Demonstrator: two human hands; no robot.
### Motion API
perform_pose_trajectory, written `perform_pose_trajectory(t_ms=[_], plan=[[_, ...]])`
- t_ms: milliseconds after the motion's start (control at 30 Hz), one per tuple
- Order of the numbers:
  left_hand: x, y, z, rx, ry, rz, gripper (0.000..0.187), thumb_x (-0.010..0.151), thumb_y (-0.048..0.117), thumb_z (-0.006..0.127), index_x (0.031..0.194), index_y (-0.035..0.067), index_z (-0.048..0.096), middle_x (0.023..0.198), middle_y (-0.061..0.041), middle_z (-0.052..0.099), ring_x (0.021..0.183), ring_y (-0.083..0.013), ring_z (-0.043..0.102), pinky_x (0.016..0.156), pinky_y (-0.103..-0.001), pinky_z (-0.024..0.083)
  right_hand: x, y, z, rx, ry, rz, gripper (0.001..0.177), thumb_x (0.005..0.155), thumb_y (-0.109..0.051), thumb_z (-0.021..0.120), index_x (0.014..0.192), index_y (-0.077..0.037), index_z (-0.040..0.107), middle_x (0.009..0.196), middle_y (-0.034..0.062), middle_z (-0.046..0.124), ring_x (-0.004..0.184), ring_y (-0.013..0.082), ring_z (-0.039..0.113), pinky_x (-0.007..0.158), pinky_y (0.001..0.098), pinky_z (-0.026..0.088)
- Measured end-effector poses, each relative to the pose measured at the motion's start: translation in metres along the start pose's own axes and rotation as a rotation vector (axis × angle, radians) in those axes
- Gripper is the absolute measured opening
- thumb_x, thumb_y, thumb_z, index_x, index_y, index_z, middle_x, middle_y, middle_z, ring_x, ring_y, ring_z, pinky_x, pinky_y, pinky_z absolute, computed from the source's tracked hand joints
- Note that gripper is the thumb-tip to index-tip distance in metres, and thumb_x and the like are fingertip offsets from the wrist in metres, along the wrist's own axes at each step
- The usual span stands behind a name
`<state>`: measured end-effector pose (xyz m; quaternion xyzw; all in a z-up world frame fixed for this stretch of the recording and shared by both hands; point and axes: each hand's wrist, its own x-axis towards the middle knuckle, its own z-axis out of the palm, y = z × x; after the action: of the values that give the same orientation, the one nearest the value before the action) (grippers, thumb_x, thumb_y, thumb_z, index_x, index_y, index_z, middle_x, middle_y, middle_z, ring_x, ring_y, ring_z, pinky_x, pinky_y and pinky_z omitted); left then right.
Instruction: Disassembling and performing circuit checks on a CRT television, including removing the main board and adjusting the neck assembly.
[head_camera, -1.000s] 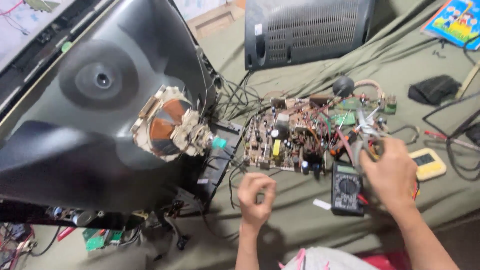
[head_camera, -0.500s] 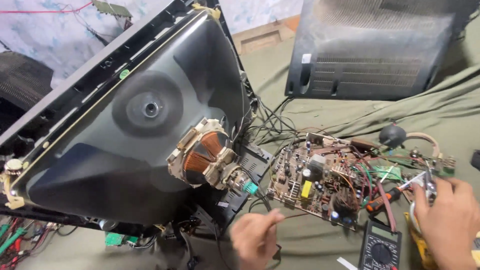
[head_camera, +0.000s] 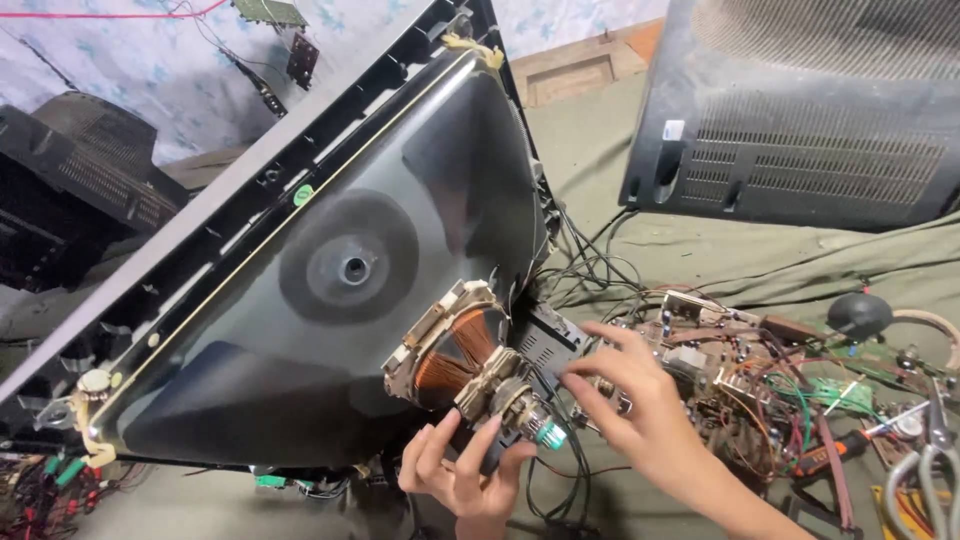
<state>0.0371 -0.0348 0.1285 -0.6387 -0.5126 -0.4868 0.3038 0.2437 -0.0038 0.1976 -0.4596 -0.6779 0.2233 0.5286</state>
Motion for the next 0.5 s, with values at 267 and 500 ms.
perform_pose_trajectory(t_ms=[267, 500], plan=[[-0.032, -0.042, 0.024, -0.187, -0.170, -0.021, 0.074, 0.088, 0.058, 0.074, 0.143, 0.020, 0.042, 0.155, -0.010, 0.047, 0.154, -0.0356, 0.033, 0.133, -0.060, 0.025, 0.024, 0.024, 0.039, 0.644, -0.350, 0.295, 0.036, 0.095, -0.026, 0.058, 0.122, -0.003, 0.065, 0.112, 0.0084, 0.072, 0.097, 0.0151, 0.068, 0.085, 0.0297, 0.056], [-0.090, -0.074, 0.062, -0.230, -0.050, 0.007, 0.066, 0.098, 0.048, 0.064, 0.152, 0.019, 0.039, 0.153, -0.003, 0.054, 0.157, -0.0222, 0.033, 0.137, -0.054, 0.009, 0.027, 0.030, 0.055, 0.659, -0.404, 0.311, 0.027, 0.093, -0.022, 0.060, 0.110, -0.002, 0.066, 0.094, 0.0042, 0.068, 0.075, 0.0107, 0.056, 0.066, 0.0254, 0.046]])
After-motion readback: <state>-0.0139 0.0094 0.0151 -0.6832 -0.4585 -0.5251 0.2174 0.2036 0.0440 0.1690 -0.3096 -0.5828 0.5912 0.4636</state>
